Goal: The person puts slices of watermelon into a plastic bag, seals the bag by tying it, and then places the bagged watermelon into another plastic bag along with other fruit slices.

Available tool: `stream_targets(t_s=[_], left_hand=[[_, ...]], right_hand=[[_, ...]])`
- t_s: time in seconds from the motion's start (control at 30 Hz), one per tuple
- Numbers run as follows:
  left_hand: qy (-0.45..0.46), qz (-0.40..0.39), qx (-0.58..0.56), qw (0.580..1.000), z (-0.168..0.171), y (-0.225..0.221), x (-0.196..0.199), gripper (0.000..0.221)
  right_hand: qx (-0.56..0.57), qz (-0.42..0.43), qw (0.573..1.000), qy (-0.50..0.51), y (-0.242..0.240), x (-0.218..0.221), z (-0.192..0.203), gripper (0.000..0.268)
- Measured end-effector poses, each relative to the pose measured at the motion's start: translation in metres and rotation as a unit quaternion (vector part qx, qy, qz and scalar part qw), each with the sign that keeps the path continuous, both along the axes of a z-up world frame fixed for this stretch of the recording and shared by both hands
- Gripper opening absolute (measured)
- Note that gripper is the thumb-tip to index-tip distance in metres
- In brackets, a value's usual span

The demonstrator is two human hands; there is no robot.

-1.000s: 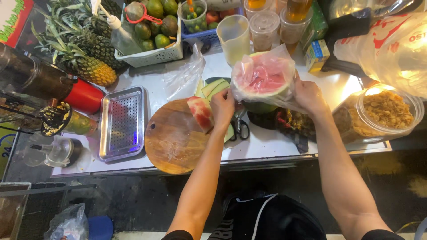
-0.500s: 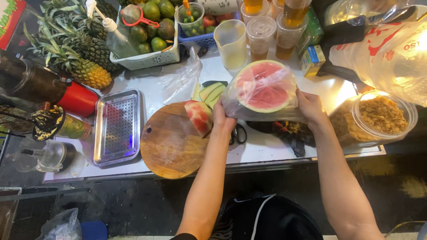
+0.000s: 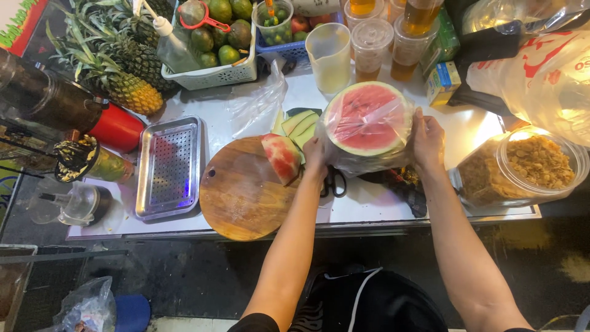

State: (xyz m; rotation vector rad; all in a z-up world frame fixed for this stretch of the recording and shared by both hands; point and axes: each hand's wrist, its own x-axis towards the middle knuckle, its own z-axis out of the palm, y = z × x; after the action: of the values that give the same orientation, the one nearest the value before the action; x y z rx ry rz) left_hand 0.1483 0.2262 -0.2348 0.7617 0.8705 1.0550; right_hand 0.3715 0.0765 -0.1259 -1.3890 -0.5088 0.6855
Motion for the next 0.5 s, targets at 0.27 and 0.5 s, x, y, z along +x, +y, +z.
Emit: stream_targets(t_s=[0.27,0.5], left_hand=[[0.564,-0.058,0.229,0.791,0.076,0.001,-0.016,0.027],[0.081,0.063,0.18,0.978,0.142,-0.033,-0.011,0.038]], right_hand=[[0.02,-0.027,0.999,-0.02,-0.003,0.001,0.004,0.041],[0.012,-0.041,0.998,-0.039,-0.004,0.003,0.0,0.042]])
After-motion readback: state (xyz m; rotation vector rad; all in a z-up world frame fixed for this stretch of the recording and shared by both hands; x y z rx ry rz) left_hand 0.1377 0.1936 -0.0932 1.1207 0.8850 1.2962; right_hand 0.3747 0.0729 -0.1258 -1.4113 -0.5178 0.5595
